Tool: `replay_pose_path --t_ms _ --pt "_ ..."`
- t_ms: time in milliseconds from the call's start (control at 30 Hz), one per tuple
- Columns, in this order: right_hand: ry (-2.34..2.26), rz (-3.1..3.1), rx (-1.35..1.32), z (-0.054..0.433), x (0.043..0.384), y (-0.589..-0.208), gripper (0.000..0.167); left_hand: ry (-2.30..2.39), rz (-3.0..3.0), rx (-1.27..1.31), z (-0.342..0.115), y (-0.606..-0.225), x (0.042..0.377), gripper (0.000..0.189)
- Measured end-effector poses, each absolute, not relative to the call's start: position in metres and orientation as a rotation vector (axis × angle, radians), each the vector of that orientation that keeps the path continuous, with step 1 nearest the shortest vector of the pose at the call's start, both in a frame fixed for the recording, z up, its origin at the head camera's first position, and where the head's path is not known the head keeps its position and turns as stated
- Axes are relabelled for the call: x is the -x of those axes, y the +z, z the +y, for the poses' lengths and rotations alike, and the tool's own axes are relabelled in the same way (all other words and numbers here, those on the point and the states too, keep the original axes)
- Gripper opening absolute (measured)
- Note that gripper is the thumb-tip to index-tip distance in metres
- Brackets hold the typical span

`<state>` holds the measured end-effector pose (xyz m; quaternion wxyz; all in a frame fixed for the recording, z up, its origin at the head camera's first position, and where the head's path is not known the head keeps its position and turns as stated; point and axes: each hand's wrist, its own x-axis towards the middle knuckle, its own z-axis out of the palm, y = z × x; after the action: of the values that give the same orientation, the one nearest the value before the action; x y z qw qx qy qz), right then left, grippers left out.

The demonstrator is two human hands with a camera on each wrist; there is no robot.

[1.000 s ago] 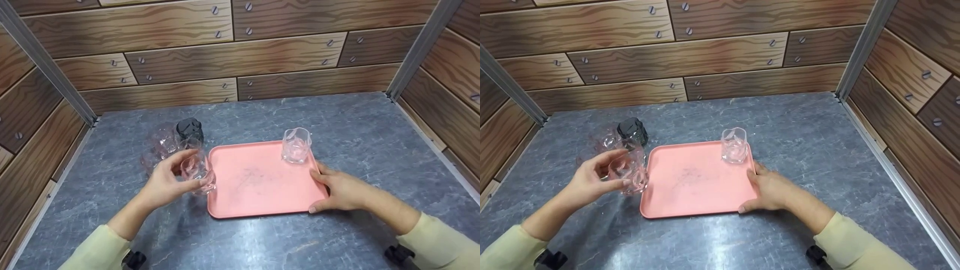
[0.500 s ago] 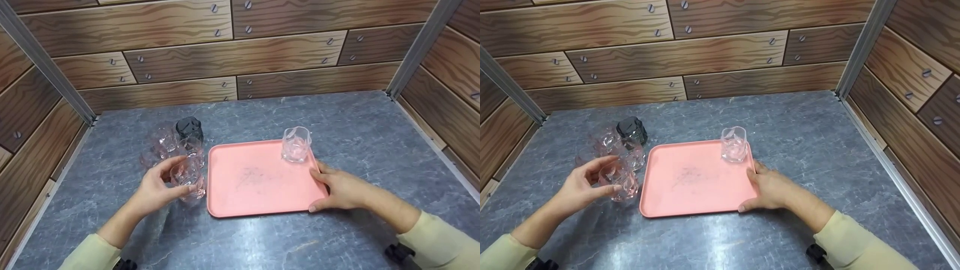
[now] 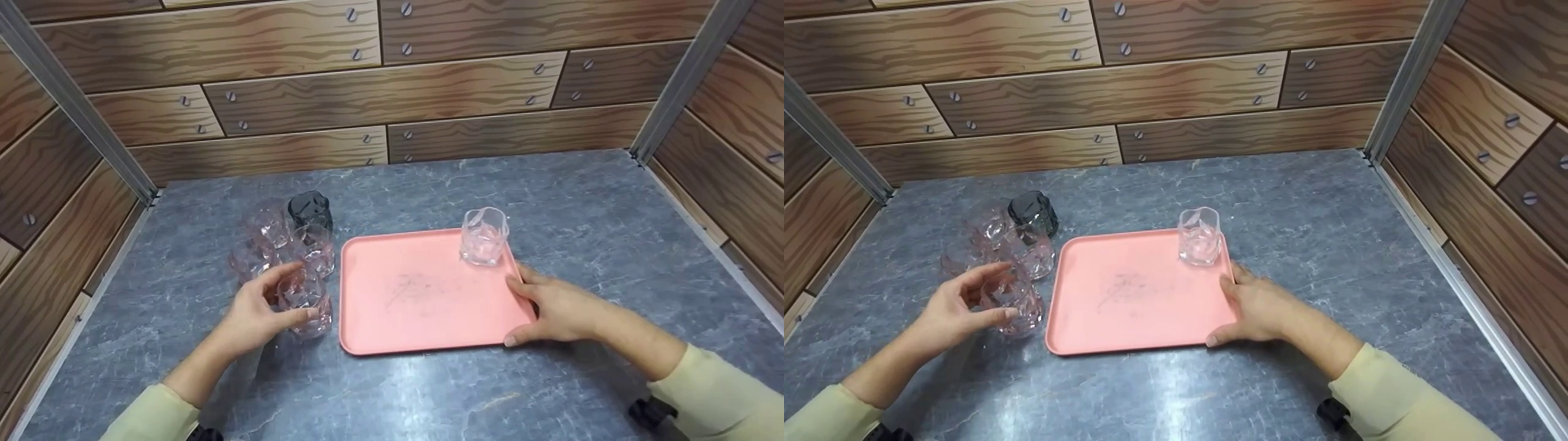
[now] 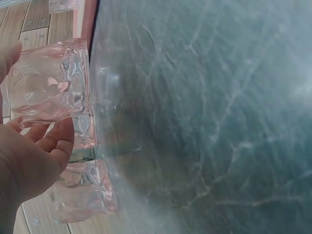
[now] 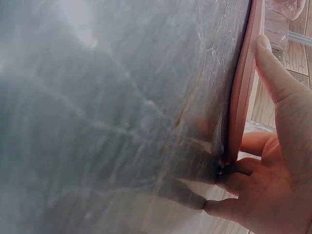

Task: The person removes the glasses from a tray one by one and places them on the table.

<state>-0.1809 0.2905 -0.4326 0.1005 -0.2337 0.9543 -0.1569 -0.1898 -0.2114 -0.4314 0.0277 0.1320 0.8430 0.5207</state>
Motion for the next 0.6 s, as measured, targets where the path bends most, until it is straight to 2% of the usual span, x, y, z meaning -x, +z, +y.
replay_pose_path --t_ms 600 --pt "-0.453 2.803 0.662 0.2913 0.1819 -0.4334 0.125 1.662 2.556 -0.418 -0.2098 -0.4365 0.1903 0.087"
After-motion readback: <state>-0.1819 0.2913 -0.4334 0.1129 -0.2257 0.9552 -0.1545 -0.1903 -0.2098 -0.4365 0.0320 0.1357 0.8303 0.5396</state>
